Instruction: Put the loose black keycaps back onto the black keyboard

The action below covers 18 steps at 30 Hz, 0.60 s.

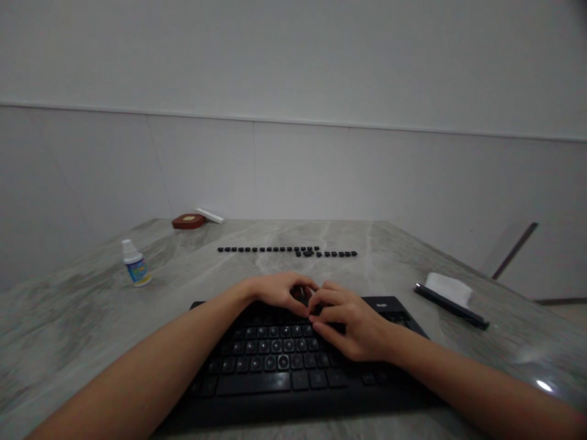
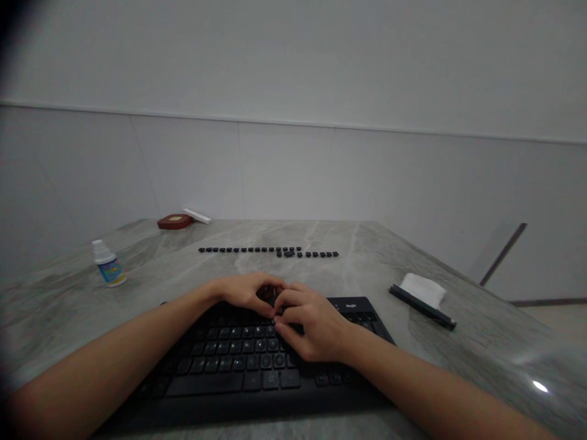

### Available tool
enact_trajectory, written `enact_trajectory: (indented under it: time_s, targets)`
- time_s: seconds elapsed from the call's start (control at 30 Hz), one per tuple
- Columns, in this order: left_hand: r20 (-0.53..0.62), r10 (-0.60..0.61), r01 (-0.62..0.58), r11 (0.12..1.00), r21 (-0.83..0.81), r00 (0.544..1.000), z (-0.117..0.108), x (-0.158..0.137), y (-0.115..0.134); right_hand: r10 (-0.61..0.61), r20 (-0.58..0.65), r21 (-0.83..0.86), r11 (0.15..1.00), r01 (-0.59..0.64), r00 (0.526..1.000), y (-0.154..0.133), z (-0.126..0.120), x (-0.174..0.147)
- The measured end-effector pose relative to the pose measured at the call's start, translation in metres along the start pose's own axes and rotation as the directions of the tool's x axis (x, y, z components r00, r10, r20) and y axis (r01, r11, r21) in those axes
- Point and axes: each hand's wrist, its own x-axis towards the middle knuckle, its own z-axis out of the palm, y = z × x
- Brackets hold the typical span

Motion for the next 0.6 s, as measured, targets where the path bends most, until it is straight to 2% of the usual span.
enact_trajectory:
  time_s: [0.2,0.33,0.43,0.5,0.6]
  targets:
    - [-0.001,0.019,-0.019,1.0,0.018,1.0,0.001,0.002,0.004,0.172,0.103,0.044,0.983,-0.177,0.98,0.0,-0.004,0.0]
    - [-0.006,0.058,-0.058,0.997,0.051,0.998,0.002,0.002,0.001,0.163,0.115,0.081,0.982,-0.173,0.98,0.003,-0.007,-0.002]
    - [-0.08,-0.009,0.015,0.997,0.071,0.997,0.003,0.001,-0.007,0.161,0.11,0.127,0.976,-0.175,0.981,0.013,-0.007,0.003]
    - [-0.194,-0.081,0.106,0.987,0.122,0.978,0.003,0.001,-0.013,0.228,0.087,0.068,0.97,-0.234,0.97,0.028,-0.007,0.011]
    - [-0.341,-0.136,0.211,0.959,0.191,0.93,0.001,0.004,-0.021,0.348,-0.004,-0.238,0.91,-0.339,0.937,0.06,-0.008,0.034]
